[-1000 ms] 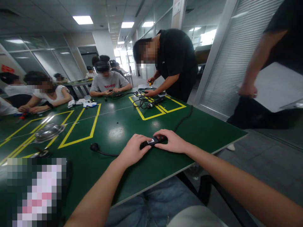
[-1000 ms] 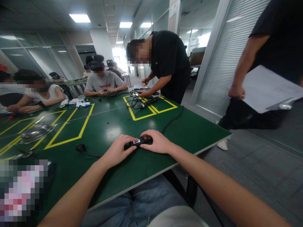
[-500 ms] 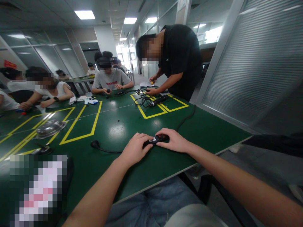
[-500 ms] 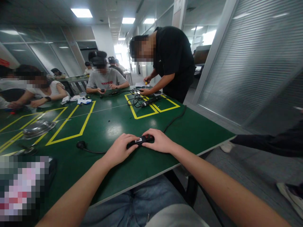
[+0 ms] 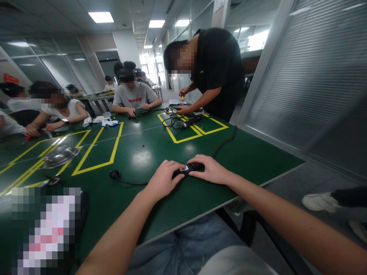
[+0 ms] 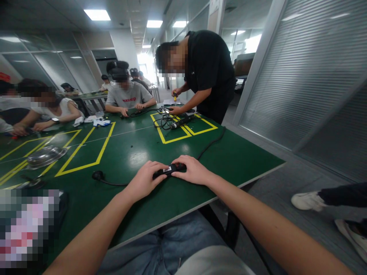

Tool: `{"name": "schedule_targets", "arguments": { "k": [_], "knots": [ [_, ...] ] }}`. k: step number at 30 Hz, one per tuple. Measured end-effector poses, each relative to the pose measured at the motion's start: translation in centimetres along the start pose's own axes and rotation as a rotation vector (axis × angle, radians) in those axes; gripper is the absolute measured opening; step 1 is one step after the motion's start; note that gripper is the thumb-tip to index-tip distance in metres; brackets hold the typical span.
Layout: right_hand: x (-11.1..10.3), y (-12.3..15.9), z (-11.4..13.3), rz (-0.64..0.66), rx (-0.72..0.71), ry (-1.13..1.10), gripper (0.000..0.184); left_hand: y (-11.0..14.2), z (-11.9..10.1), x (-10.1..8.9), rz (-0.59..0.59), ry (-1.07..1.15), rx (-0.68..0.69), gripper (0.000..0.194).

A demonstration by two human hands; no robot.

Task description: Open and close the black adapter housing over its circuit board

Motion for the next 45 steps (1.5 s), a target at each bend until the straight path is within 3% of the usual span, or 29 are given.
{"name": "schedule_targets", "arguments": {
  "k": [11,16,19,23,30,37,45],
  "knots": [
    [0.0,0.0,0.2,-0.003,0.011,0.013,0.027,0.0,0.2,-0.2,-0.013,0.031,-0.017,0.023],
    [0.0,0.3,-0.1,-0.027,0.047,0.017,0.046,-0.1,1.7,-0.9,-0.121,0.02,-0.103,0.023],
    [0.0,0.4,-0.1,-0.03,0.051,0.024,0.028,0.0,3.6,-1.6,-0.208,-0.029,-0.199,0.02],
    [0.0,0.2,0.2,-0.025,0.027,0.046,0.008,0.1,4.8,-1.4,-0.193,-0.091,-0.247,0.012],
    [0.0,0.1,0.5,-0.038,0.004,0.068,0.007,0.1,2.9,-1.9,-0.141,-0.162,-0.174,0.007],
    [-0.1,0.3,0.6,-0.051,-0.008,0.079,0.006,0.6,1.3,-0.9,0.027,-0.154,-0.114,0.004],
    [-0.6,0.3,0.7,-0.092,-0.015,0.056,0.004,0.2,1.3,-1.4,-0.005,-0.141,-0.147,0.009]
  ]
}}
Point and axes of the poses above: each hand's wrist, its own y-axis away from the middle knuckle, its own x-axis out of the palm, z = x × y, the point moved 8 cm from there along -y, towards the middle knuckle, and after that the axes turned 4 degrees about -z, right-handed, at the moved point
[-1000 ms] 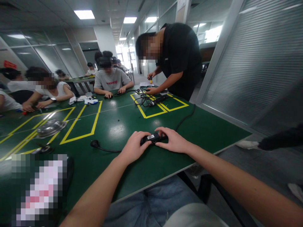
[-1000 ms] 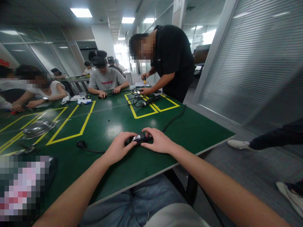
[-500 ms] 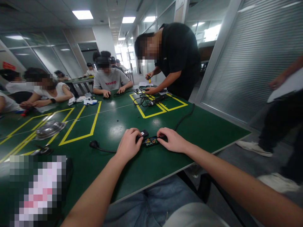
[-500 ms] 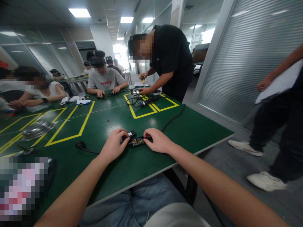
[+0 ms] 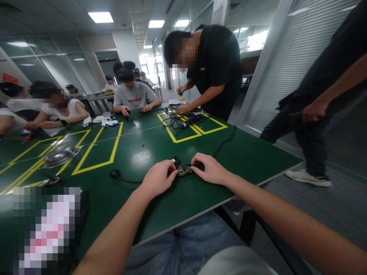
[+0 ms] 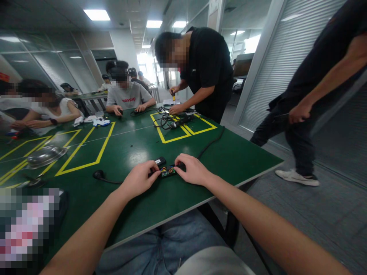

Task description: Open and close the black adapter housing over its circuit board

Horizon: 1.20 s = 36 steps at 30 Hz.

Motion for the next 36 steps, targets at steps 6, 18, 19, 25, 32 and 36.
{"name": "schedule_targets", "arguments": {
  "k": [6,18,19,25,32,36],
  "knots": [
    [0.1,-0.2,-0.6,0.003,0.009,-0.017,0.011,0.0,0.4,-0.1,-0.007,0.016,0.024,0.014],
    [0.4,-0.3,-1.3,0.022,0.055,-0.034,0.009,-1.1,3.3,0.6,-0.152,0.035,-0.058,0.031],
    [0.5,-0.3,-1.3,0.02,0.064,-0.042,0.006,-1.1,3.5,0.7,-0.148,0.039,-0.071,0.031],
    [0.4,0.0,-1.5,0.011,0.102,-0.066,0.052,-0.6,1.0,0.0,-0.116,0.128,0.029,0.035],
    [0.3,-0.1,-0.8,0.058,0.051,-0.056,0.032,-0.2,-1.5,0.8,-0.003,0.181,0.157,0.029],
    [0.4,-0.3,-0.7,0.065,0.037,-0.048,0.025,-0.2,-1.3,0.8,0.014,0.184,0.155,0.029]
  ]
}}
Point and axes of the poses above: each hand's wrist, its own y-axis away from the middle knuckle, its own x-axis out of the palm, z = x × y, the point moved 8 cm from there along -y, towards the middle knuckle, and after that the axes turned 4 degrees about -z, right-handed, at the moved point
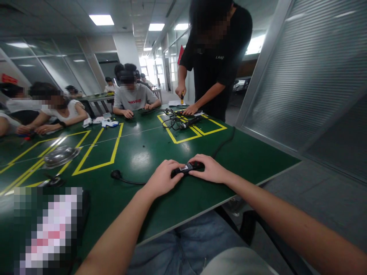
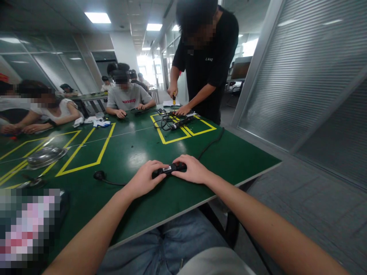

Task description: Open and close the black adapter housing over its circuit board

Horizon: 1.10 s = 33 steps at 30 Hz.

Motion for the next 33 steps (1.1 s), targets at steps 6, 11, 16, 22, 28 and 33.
{"name": "schedule_targets", "arguments": {
  "k": [6,11,16,22,28,33],
  "knots": [
    [0.05,0.07,-0.31,0.005,0.006,0.002,0.027,-0.08,0.26,0.11,0.005,-0.011,-0.018,0.03],
    [0.05,0.06,-0.37,0.009,0.008,0.003,0.025,-0.14,0.28,0.24,0.013,-0.013,-0.023,0.031],
    [0.01,0.03,-0.31,0.003,0.007,0.005,0.024,-0.13,0.3,0.24,0.014,-0.014,-0.027,0.031],
    [0.01,0.04,-0.35,0.001,0.005,0.008,0.026,-0.19,0.36,0.45,0.02,-0.006,-0.029,0.034],
    [0.1,-0.02,-0.38,0.006,0.011,0.025,0.029,-0.24,0.43,0.43,0.022,0.011,-0.026,0.034],
    [0.27,0.08,-0.35,0.021,0.019,0.054,0.039,-0.27,0.55,0.28,0.016,0.024,-0.029,0.033]
  ]
}}
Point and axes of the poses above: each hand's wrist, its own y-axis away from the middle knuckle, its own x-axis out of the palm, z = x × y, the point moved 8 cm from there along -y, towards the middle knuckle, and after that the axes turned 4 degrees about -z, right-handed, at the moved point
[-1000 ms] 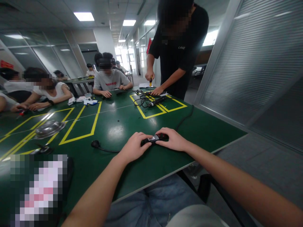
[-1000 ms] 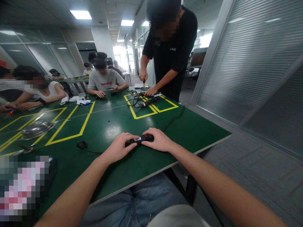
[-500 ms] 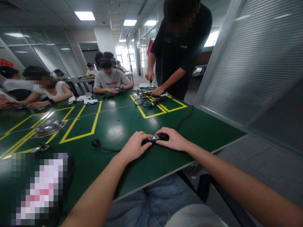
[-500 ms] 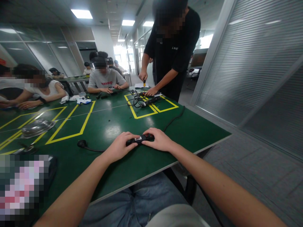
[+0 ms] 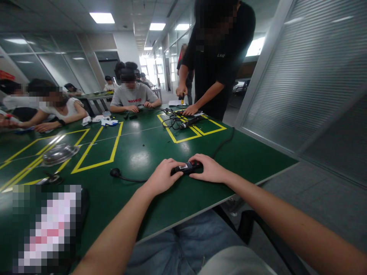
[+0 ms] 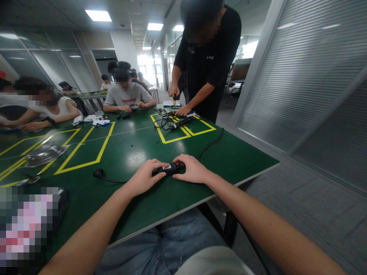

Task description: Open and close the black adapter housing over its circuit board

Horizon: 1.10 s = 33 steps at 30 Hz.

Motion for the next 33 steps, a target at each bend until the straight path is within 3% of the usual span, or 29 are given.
{"name": "schedule_targets", "arguments": {
  "k": [10,17,24,29,33],
  "knots": [
    [0.1,0.0,0.4,0.01,-0.005,0.005,0.047,0.2,-0.4,0.2,-0.033,-0.001,0.012,0.031],
    [0.3,-0.1,0.1,0.016,-0.02,-0.013,0.03,0.2,0.0,0.4,-0.009,-0.018,-0.002,0.032],
    [0.2,-0.2,0.1,0.017,-0.019,-0.021,0.029,0.2,-0.2,0.3,-0.006,0.008,-0.014,0.031],
    [0.0,0.1,0.3,-0.006,0.005,-0.016,0.034,0.3,1.0,0.1,-0.078,0.039,-0.101,0.053],
    [0.0,0.1,0.0,-0.022,0.024,-0.008,0.023,0.3,2.8,-0.7,-0.168,-0.014,-0.185,0.03]
  ]
}}
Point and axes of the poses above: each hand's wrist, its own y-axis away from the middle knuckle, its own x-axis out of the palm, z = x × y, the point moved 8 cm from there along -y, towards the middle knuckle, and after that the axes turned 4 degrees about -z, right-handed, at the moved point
